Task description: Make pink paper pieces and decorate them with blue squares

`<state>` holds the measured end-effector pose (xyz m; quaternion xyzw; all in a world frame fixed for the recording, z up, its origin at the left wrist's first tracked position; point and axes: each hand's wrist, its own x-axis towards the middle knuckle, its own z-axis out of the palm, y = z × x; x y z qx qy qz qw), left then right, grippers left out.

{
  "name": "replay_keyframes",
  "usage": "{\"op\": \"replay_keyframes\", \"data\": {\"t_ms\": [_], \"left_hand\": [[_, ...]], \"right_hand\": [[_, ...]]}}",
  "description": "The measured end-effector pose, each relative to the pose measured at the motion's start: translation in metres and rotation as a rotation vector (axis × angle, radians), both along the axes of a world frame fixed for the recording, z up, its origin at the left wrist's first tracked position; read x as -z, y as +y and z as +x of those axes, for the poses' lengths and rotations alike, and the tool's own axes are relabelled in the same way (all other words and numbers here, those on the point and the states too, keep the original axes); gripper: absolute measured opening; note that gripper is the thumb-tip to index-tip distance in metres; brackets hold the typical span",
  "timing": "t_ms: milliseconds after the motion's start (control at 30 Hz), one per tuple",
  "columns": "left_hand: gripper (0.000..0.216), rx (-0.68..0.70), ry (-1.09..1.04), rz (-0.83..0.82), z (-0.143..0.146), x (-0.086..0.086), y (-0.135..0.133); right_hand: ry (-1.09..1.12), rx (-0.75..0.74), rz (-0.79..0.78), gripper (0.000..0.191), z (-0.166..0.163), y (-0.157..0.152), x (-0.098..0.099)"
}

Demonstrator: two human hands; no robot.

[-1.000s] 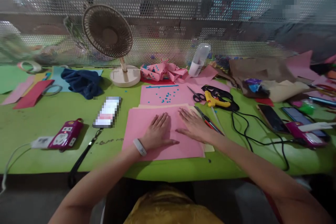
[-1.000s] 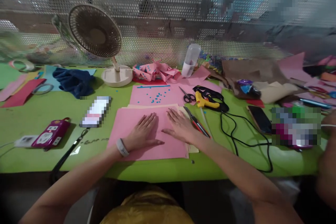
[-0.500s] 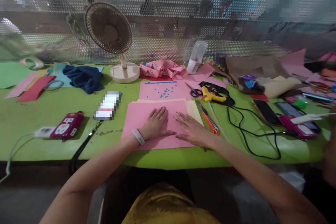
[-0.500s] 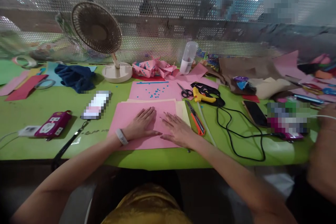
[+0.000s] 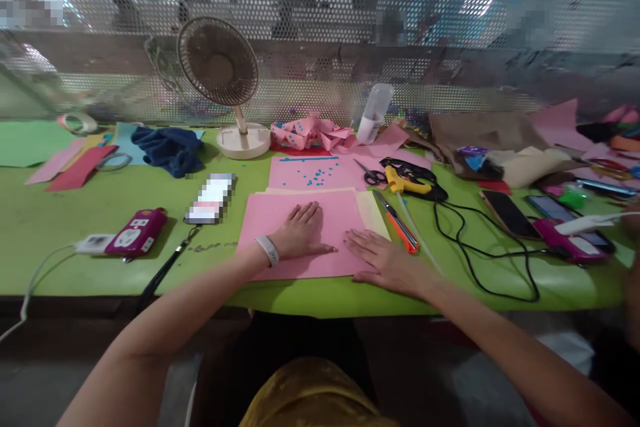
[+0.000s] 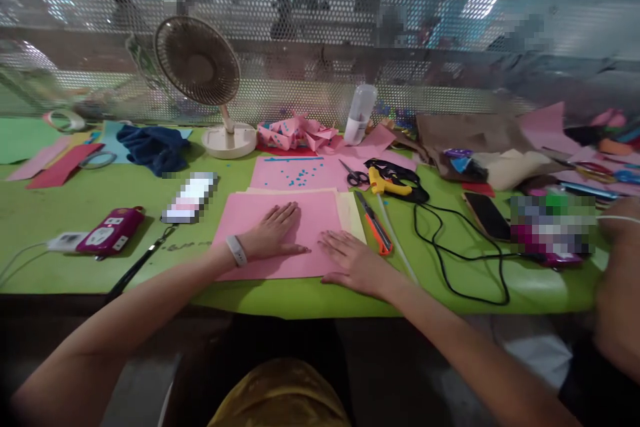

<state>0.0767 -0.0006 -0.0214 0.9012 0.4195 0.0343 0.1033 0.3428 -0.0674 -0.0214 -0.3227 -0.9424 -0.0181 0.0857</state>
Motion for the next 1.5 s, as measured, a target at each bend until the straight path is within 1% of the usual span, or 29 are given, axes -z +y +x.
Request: {"op": "replay_keyframes", "data": {"t_ms": [67,133,233,333,400,467,533,600,667,700,733,767,800,833,900,967,1033,1067,1133,1200,1300,1333,1400,1467,1500], "left_hand": [[0.113,0.000,0.019,-0.004,0.000,-0.001,-0.001],[0.112,-0.006,0.028,-0.002,0.000,-0.001,-0.001],[0.112,-0.002,0.025,-0.012,0.001,0.000,-0.001],[0.107,0.022,0.007,-0.048,0.000,-0.003,0.003],[0.098,0.054,-0.034,-0.085,-0.006,-0.011,0.004],[0.090,0.077,-0.111,-0.122,-0.014,-0.023,0.000],[0.085,0.099,-0.191,-0.169,-0.024,-0.036,-0.010],[0.080,0.183,-0.245,-0.236,-0.032,-0.046,-0.025],[0.079,0.253,-0.255,-0.188,-0.037,-0.048,-0.041],[0.068,0.288,-0.240,-0.150,-0.038,-0.046,-0.049],[0.050,0.282,-0.226,-0.107,-0.040,-0.043,-0.056],[0.041,0.254,-0.218,-0.056,-0.041,-0.039,-0.062],[0.041,0.243,-0.218,-0.015,-0.043,-0.036,-0.065],[0.042,0.278,-0.226,0.009,-0.046,-0.033,-0.067],[0.045,0.372,-0.307,0.038,-0.054,-0.030,-0.066],[0.046,0.494,-0.405,0.028,-0.064,-0.032,-0.060],[0.046,0.567,-0.487,0.020,-0.071,-0.036,-0.052],[0.047,0.582,-0.518,0.023,-0.074,-0.038,-0.048],[0.047,0.588,-0.555,0.028,-0.077,-0.041,-0.042],[0.047,0.587,-0.559,0.033,-0.078,-0.042,-0.039],[0.043,0.579,-0.496,0.037,-0.078,-0.037,-0.035],[0.040,0.560,-0.458,0.037,-0.078,-0.034,-0.034],[0.036,0.475,-0.383,0.036,-0.077,-0.026,-0.033],[0.036,0.385,-0.341,0.019,-0.078,-0.020,-0.032],[0.038,0.363,-0.333,0.002,-0.078,-0.018,-0.031]], "right_hand": [[0.034,-0.042,0.111,0.050,-0.001,-0.001,0.002],[0.073,-0.092,0.175,0.034,0.001,-0.001,0.001],[0.137,-0.134,0.164,0.033,0.002,-0.002,-0.007],[0.185,-0.135,0.146,0.029,-0.001,-0.001,-0.015],[0.211,-0.116,0.137,0.026,-0.003,0.000,-0.018],[0.242,-0.084,0.123,0.024,-0.005,0.002,-0.020],[0.276,-0.066,0.129,0.022,-0.007,0.003,-0.023],[0.317,-0.065,0.169,0.020,-0.010,0.002,-0.028],[0.359,-0.063,0.197,0.017,-0.014,0.000,-0.035],[0.380,-0.066,0.193,0.016,-0.016,-0.002,-0.038],[0.403,-0.076,0.173,0.016,-0.017,-0.003,-0.042],[0.423,-0.097,0.139,0.016,-0.018,-0.005,-0.045],[0.440,-0.116,0.094,0.018,-0.017,-0.006,-0.047],[0.447,-0.120,0.043,0.023,-0.015,-0.006,-0.049],[0.437,-0.074,-0.052,0.041,-0.007,-0.004,-0.050],[0.405,-0.018,-0.118,0.056,0.004,0.003,-0.048],[0.374,-0.021,-0.157,0.059,0.016,0.012,-0.046],[0.368,-0.039,-0.180,0.055,0.021,0.016,-0.045],[0.400,-0.067,-0.247,0.042,0.029,0.021,-0.043],[0.502,-0.088,-0.338,0.031,0.032,0.022,-0.044],[0.666,-0.094,-0.496,0.024,0.030,0.015,-0.050],[0.698,-0.089,-0.539,0.021,0.027,0.011,-0.053],[0.729,-0.083,-0.598,0.014,0.020,0.003,-0.060],[0.745,-0.081,-0.648,0.012,0.012,-0.003,-0.067],[0.760,-0.068,-0.669,0.011,0.009,-0.005,-0.069]]}}
